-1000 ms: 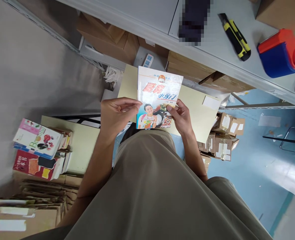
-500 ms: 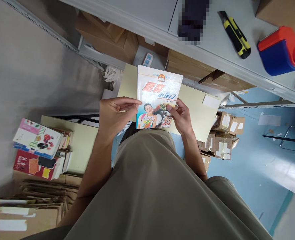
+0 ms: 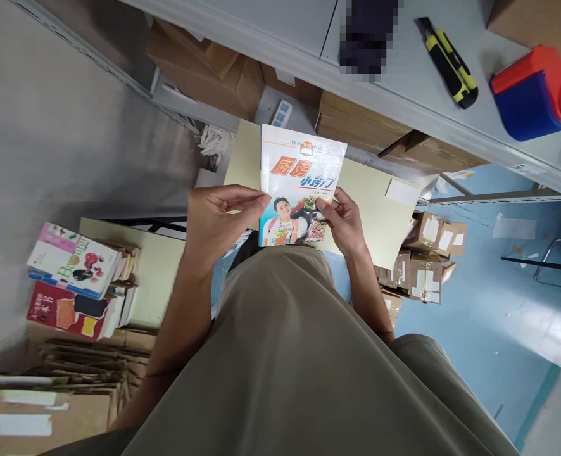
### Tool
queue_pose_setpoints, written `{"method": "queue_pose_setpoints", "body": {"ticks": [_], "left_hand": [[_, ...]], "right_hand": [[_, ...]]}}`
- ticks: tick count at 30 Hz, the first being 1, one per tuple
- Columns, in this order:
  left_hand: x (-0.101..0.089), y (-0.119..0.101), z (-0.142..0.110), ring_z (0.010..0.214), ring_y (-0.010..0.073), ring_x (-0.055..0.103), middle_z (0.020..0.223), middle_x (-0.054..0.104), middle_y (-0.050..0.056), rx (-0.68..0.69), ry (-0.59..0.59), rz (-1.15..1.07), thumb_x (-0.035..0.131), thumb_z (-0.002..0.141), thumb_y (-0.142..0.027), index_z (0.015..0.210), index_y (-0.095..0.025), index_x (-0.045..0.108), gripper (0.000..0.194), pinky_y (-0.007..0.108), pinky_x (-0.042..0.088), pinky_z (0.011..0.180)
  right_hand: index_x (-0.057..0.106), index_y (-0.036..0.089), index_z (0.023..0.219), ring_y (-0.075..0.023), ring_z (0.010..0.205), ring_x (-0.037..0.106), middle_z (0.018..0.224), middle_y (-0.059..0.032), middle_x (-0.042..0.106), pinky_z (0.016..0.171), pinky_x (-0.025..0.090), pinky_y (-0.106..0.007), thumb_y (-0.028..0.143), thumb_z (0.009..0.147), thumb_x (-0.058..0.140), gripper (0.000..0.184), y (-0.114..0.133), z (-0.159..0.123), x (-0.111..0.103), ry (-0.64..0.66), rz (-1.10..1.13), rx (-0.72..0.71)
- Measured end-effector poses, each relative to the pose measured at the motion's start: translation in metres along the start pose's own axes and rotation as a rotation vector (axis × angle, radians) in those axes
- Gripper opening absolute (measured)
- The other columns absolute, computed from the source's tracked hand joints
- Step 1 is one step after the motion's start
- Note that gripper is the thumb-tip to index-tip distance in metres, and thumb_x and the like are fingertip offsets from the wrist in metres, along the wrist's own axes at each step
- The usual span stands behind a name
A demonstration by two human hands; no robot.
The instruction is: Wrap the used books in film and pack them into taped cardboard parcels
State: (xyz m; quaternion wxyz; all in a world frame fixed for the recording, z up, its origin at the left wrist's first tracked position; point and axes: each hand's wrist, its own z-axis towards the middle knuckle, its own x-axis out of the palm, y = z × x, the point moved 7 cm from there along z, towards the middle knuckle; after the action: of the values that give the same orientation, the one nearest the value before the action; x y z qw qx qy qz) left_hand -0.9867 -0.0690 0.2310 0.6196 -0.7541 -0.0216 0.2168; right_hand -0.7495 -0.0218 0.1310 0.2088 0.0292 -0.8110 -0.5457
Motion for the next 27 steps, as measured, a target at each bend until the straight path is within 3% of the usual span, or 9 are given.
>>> {"method": "queue_pose_setpoints", "body": {"ticks": [16, 22, 27], "left_hand": [[-0.006, 0.0, -0.009, 0.092, 0.0217, 0.085, 0.098, 0.09, -0.002, 0.016, 0.071, 0.029, 0.082, 0.088, -0.019, 0.101, -0.023, 0.093, 0.018, 0.04, 0.074, 0.092], [-0.009, 0.002, -0.013, 0.091, 0.0228, 0.086, 0.096, 0.09, 0.0, 0.021, 0.046, 0.038, 0.086, 0.088, -0.026, 0.098, -0.025, 0.094, 0.012, 0.039, 0.074, 0.09], [-0.013, 0.003, -0.016, 0.082, 0.0253, 0.084, 0.085, 0.087, 0.004, 0.02, 0.008, 0.041, 0.09, 0.09, -0.04, 0.088, -0.025, 0.092, 0.015, 0.036, 0.071, 0.076]], "right_hand": [[0.074, 0.031, 0.131, -0.026, 0.103, 0.081, 0.113, -0.0031, 0.088, 0.082, 0.071, -0.041, 0.068, 0.091, 0.09, 0.058, -0.004, -0.005, 0.003, -0.004, -0.015, 0.01], [0.074, 0.03, 0.129, -0.0249, 0.096, 0.079, 0.109, -0.0037, 0.087, 0.073, 0.069, -0.038, 0.07, 0.09, 0.09, 0.058, -0.003, -0.01, 0.007, -0.011, -0.045, 0.02], [0.074, 0.03, 0.131, -0.024, 0.091, 0.077, 0.109, -0.0039, 0.086, 0.067, 0.066, -0.037, 0.072, 0.091, 0.088, 0.06, -0.005, -0.014, 0.009, -0.004, -0.068, 0.022]]}}
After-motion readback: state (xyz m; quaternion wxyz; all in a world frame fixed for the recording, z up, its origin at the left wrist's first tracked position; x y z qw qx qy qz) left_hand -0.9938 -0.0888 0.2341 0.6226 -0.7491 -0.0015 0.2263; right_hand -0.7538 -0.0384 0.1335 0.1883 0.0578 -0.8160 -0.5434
